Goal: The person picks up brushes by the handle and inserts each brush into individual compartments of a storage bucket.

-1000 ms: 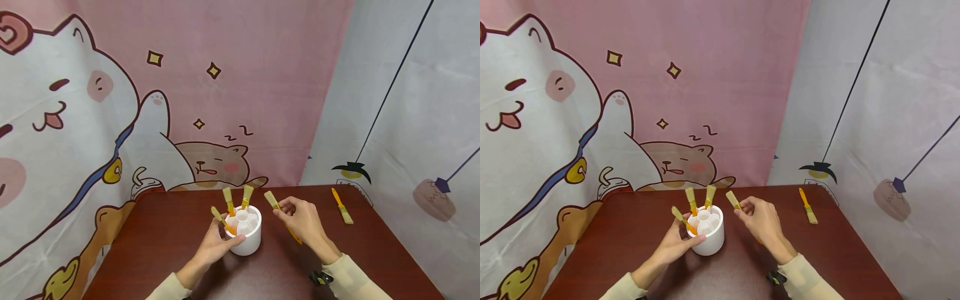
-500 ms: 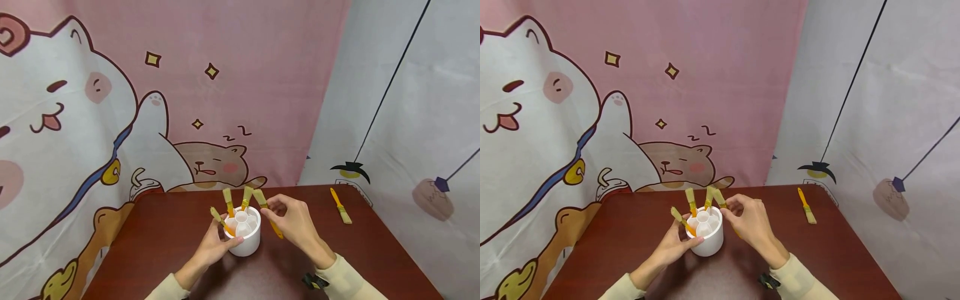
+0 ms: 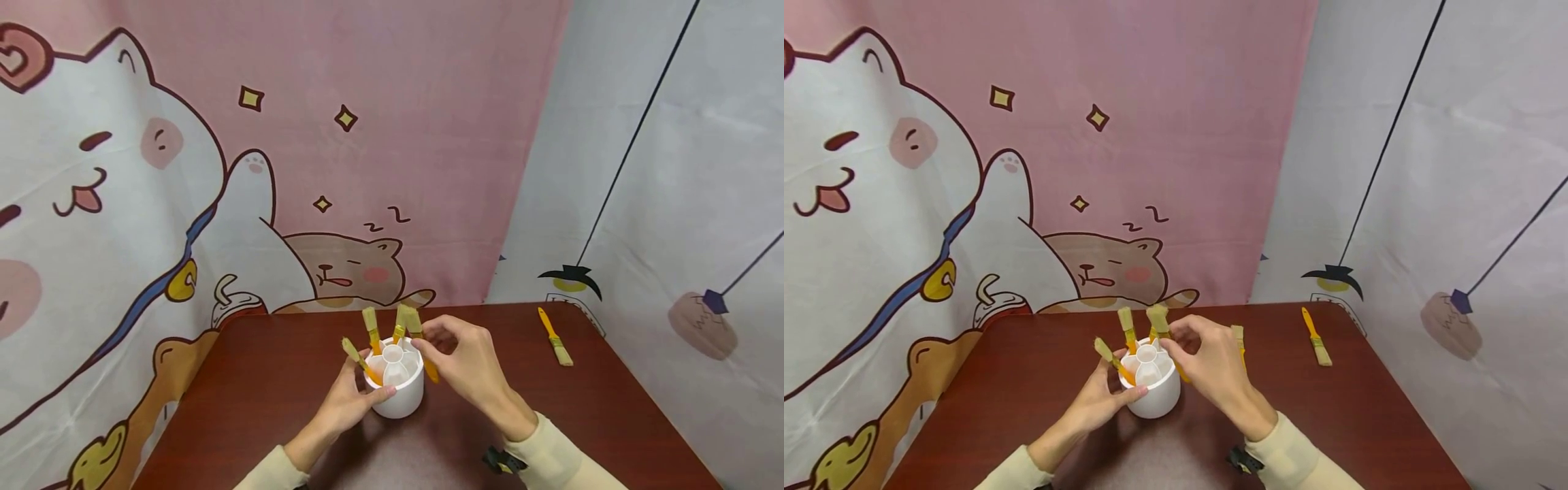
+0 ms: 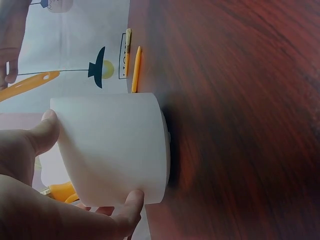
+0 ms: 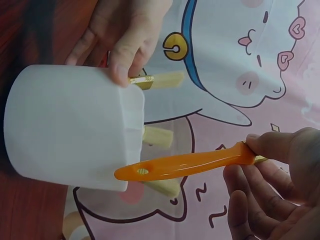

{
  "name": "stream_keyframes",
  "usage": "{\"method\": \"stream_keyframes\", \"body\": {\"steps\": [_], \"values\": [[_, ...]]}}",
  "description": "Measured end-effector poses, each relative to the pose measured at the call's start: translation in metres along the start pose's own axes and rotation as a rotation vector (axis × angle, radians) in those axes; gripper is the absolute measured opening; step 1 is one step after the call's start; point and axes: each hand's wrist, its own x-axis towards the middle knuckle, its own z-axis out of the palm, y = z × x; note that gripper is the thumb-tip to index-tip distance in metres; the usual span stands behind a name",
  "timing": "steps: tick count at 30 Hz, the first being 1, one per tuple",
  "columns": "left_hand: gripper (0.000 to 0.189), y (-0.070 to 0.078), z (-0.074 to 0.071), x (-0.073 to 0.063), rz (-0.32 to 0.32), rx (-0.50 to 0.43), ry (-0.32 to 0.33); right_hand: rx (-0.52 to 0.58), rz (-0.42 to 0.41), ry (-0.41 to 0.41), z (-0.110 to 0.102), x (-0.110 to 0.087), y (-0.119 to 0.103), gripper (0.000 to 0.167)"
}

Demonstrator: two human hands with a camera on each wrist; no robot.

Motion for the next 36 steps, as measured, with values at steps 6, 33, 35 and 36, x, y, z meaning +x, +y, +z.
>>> {"method": "stream_keyframes", "body": {"steps": [6,33,35,36], "values": [[0.096,0.0,-0.001,-0.001,-0.008,0.003,-0.005,0.022,-0.033,0.005,0.002,0.002,-0.008,0.02],[0.096,0.0,-0.001,-0.002,-0.003,-0.018,-0.018,0.068,-0.071,-0.011,0.016,0.002,-0.016,0.02],[0.097,0.0,-0.001,-0.002,-0.005,-0.016,-0.017,0.066,-0.066,-0.013,0.017,0.001,-0.015,0.02],[0.097,0.0,-0.001,-0.002,-0.005,-0.015,-0.016,0.066,-0.062,-0.015,0.018,0.001,-0.014,0.02]]}}
